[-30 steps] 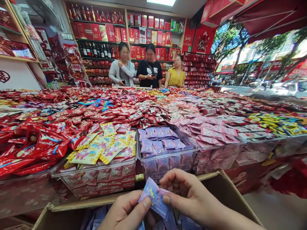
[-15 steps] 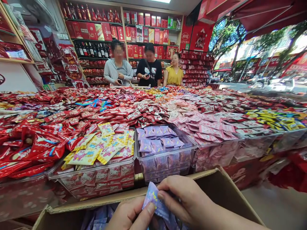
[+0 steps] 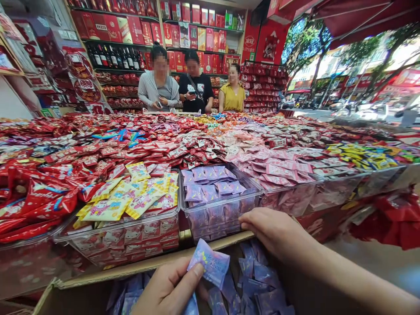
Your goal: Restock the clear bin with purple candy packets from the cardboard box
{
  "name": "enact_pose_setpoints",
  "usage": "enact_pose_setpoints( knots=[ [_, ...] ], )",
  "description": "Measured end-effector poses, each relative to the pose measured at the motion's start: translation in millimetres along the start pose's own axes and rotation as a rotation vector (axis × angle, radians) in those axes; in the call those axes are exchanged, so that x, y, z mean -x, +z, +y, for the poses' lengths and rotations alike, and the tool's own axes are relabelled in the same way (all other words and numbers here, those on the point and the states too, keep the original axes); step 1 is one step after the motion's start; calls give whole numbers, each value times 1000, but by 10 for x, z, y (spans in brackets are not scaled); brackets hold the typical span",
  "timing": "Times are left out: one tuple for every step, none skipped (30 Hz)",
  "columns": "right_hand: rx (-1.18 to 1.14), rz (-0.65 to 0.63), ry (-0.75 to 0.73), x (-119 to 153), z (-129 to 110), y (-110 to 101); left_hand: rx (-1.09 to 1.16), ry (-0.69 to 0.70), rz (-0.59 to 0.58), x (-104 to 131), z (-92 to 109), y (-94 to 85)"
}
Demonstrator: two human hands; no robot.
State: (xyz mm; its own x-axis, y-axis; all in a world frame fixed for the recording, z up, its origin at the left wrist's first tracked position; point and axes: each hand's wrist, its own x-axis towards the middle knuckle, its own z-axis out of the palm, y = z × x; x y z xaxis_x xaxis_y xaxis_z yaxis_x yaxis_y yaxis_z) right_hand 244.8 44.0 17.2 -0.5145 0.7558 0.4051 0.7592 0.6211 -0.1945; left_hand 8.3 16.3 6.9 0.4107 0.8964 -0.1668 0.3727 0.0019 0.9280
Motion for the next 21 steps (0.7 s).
enact_pose_setpoints(
  knots=[
    [58, -24, 23, 53, 76, 0, -5, -12, 7, -2, 1, -5],
    [113, -45, 53, 108, 145, 10, -9, -29, 13, -2, 2, -12],
    [154, -68, 90, 160, 203, 25, -12, -47, 17, -2, 3, -21],
    [175, -93, 132, 208, 248, 41, -14, -58, 21, -1, 4, -30],
    [176, -115, 170, 249, 278, 55, -14, -64, 24, 2, 4, -38],
    [158, -132, 194, 282, 296, 64, -9, -66, 24, 6, 2, -44],
    [132, -141, 201, 309, 305, 67, 2, -65, 22, 10, -1, -46],
    [105, -146, 192, 330, 308, 66, 18, -64, 19, 14, -5, -45],
    [79, -148, 164, 349, 310, 62, 38, -63, 16, 17, -11, -42],
    [59, -144, 124, 369, 315, 58, 59, -64, 15, 19, -17, -36],
    [47, -135, 77, 390, 325, 57, 79, -66, 15, 19, -23, -30],
    [47, -123, 29, 415, 343, 60, 92, -62, 15, 18, -28, -24],
    [58, -109, -18, 442, 366, 66, 94, -59, 16, 16, -30, -20],
    [82, -88, -55, 470, 392, 75, 95, -54, 15, 14, -31, -17],
    [118, -60, -78, 499, 418, 84, 93, -49, 14, 10, -29, -17],
    [161, -28, -86, 524, 441, 91, 85, -46, 15, 6, -26, -19],
    [204, 1, -84, 545, 457, 92, 74, -48, 20, 1, -23, -23],
    [242, 25, -79, 560, 464, 88, 61, -55, 28, -3, -22, -28],
    [278, 43, -73, 567, 463, 78, 49, -68, 37, -6, -24, -33],
    [311, 54, -70, 568, 456, 65, 39, -82, 47, -10, -30, -39],
    [343, 59, -69, 564, 444, 50, 32, -96, 57, -13, -40, -44]
  ],
)
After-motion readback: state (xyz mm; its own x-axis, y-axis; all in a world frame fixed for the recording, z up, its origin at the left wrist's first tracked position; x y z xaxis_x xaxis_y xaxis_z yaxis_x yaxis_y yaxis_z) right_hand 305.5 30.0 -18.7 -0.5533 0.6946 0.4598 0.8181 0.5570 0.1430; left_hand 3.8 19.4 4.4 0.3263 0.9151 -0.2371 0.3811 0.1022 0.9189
